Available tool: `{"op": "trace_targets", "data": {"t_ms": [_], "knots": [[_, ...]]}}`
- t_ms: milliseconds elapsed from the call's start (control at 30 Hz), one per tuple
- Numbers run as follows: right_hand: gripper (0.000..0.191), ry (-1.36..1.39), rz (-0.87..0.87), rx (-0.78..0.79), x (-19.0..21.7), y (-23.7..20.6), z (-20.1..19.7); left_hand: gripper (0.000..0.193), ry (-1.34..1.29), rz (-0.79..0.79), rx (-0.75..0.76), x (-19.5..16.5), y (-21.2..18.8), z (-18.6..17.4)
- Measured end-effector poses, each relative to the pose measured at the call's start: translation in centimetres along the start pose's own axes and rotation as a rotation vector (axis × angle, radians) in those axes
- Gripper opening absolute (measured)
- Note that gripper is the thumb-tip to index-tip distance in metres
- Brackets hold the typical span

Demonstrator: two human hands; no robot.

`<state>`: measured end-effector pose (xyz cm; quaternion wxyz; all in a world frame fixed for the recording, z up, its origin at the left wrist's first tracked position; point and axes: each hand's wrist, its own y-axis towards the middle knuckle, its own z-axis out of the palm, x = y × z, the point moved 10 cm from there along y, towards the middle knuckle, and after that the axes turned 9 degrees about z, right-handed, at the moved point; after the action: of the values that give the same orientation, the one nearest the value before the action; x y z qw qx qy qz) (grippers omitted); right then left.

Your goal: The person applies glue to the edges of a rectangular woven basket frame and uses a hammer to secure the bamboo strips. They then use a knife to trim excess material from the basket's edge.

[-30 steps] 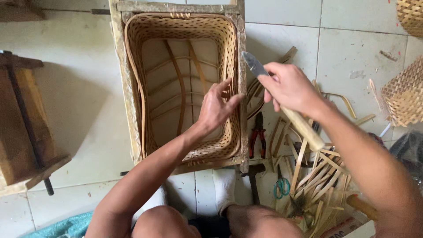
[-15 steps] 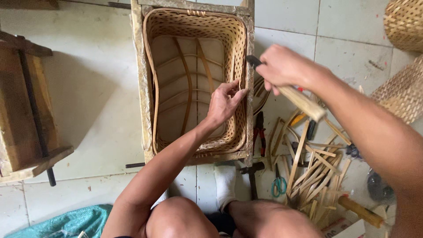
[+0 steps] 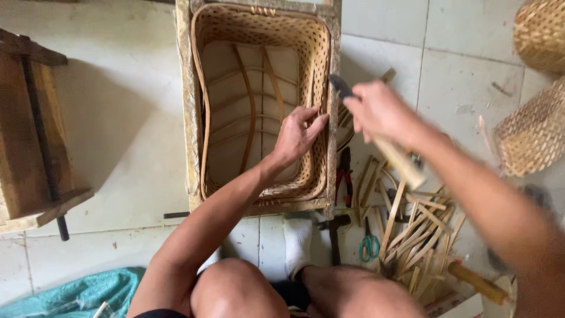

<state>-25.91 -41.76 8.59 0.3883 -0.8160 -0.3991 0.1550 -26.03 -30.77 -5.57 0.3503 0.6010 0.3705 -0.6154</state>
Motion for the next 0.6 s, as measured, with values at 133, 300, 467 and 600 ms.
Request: {"op": "trace_targets", "data": {"t_ms": [133, 300, 467, 600], "knots": [[0.032, -0.208, -0.007, 0.062, 2.9, 0.6, -1.6, 0.041, 0.102, -0.098, 0.048, -0.3, -0.3, 0.1], [0.031, -0.081, -0.098, 0.031, 1.3, 0.6, -0.6, 0.042, 0.037, -0.003, 0.0, -2.3, -0.6, -0.8], [0.025, 0.303, -0.225, -0.072, -1.9, 1.0, 1.9, 0.057, 0.075, 0.034, -0.047, -2.5, -1.7, -0.7], [0.028, 0.344, -0.279, -0.138, -1.2, 0.3, 2.1, 0.079, 0.185, 0.103, 0.003, -3.2, -2.2, 0.7]]}}
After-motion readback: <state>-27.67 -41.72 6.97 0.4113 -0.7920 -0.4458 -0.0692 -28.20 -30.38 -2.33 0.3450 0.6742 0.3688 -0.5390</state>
